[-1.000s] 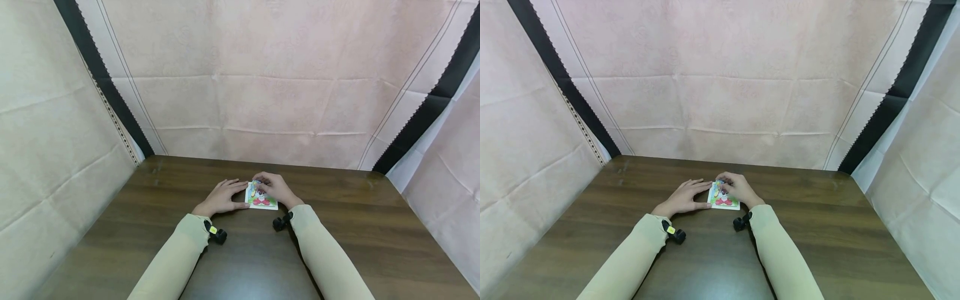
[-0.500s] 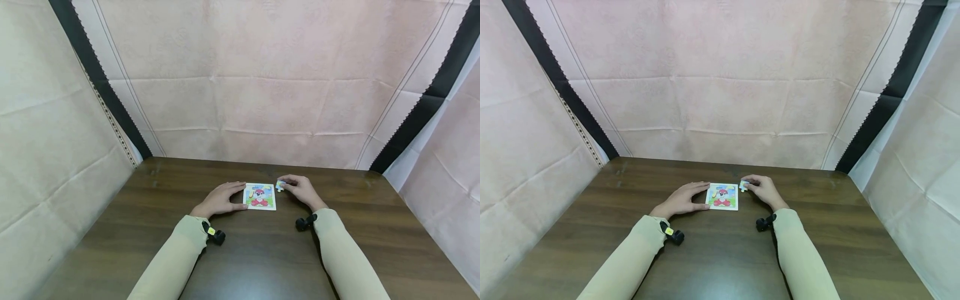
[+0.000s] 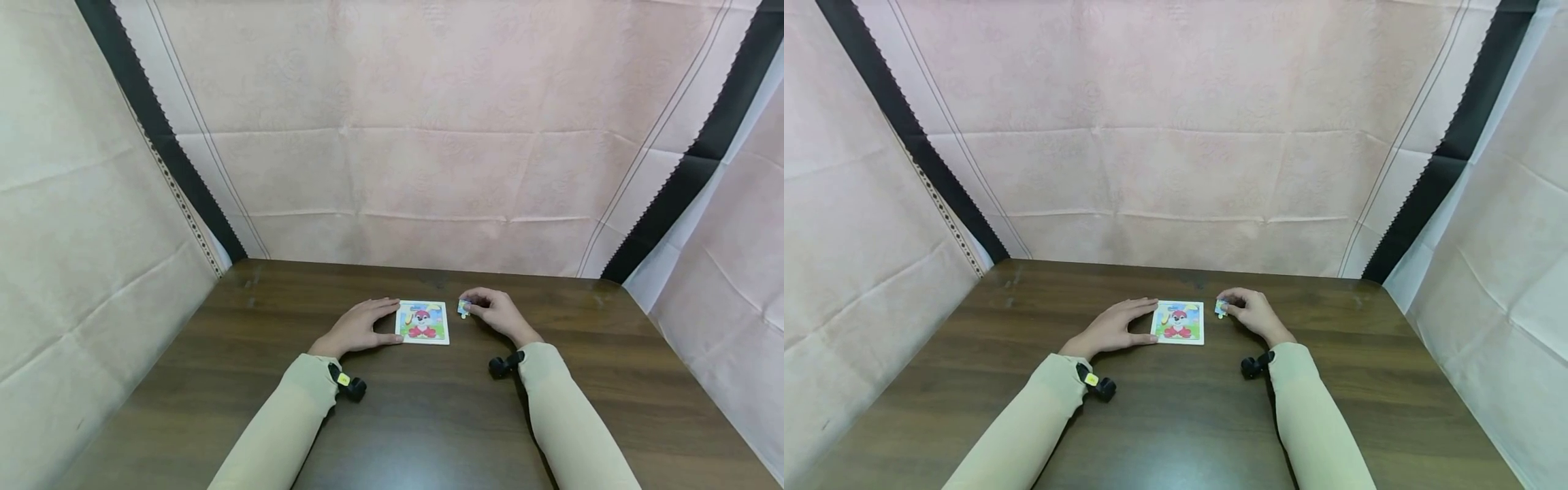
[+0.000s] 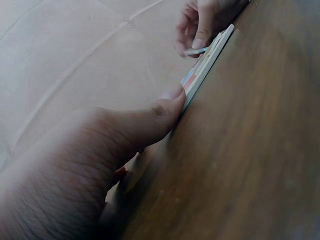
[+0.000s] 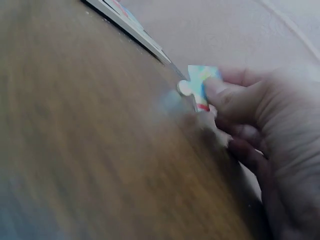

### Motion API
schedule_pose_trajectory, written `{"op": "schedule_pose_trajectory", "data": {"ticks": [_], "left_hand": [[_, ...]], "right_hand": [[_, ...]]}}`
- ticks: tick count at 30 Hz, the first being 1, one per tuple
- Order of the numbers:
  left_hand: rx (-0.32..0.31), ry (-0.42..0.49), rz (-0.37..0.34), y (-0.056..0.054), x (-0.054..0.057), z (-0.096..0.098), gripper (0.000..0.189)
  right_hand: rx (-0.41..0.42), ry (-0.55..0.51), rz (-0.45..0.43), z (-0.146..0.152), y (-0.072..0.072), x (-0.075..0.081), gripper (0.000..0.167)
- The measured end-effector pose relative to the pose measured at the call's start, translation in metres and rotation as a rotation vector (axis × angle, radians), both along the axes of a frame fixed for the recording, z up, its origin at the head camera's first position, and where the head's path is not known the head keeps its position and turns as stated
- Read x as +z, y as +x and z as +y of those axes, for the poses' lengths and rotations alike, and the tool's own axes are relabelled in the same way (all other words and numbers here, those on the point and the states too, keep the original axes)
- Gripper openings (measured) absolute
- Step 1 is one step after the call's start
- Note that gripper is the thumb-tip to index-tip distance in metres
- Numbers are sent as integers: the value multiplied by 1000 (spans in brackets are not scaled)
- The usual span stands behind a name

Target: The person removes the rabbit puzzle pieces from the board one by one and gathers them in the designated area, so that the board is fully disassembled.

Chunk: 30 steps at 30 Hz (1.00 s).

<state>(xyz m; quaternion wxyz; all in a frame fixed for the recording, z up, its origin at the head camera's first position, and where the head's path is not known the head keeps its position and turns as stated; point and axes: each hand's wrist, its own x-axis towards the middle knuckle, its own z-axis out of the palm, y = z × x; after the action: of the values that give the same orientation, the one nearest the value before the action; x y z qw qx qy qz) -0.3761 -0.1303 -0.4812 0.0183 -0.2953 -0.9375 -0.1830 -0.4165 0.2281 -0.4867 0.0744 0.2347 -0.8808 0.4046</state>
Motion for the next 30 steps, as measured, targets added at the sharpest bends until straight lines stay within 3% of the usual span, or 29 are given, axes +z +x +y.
{"op": "schedule_pose_trajectory", "data": {"ticks": [4,12,30], "left_hand": [[0,-8,-10,1,-1,0,92],[-1,-3,-8,1,0,0,92],[2,13,-15,0,0,0,92]], "right_hand": [[12,84,47,-1,0,-2,13],[-10,103,45,-2,1,0,13],[-51,8,74,-2,2,1,20]]}}
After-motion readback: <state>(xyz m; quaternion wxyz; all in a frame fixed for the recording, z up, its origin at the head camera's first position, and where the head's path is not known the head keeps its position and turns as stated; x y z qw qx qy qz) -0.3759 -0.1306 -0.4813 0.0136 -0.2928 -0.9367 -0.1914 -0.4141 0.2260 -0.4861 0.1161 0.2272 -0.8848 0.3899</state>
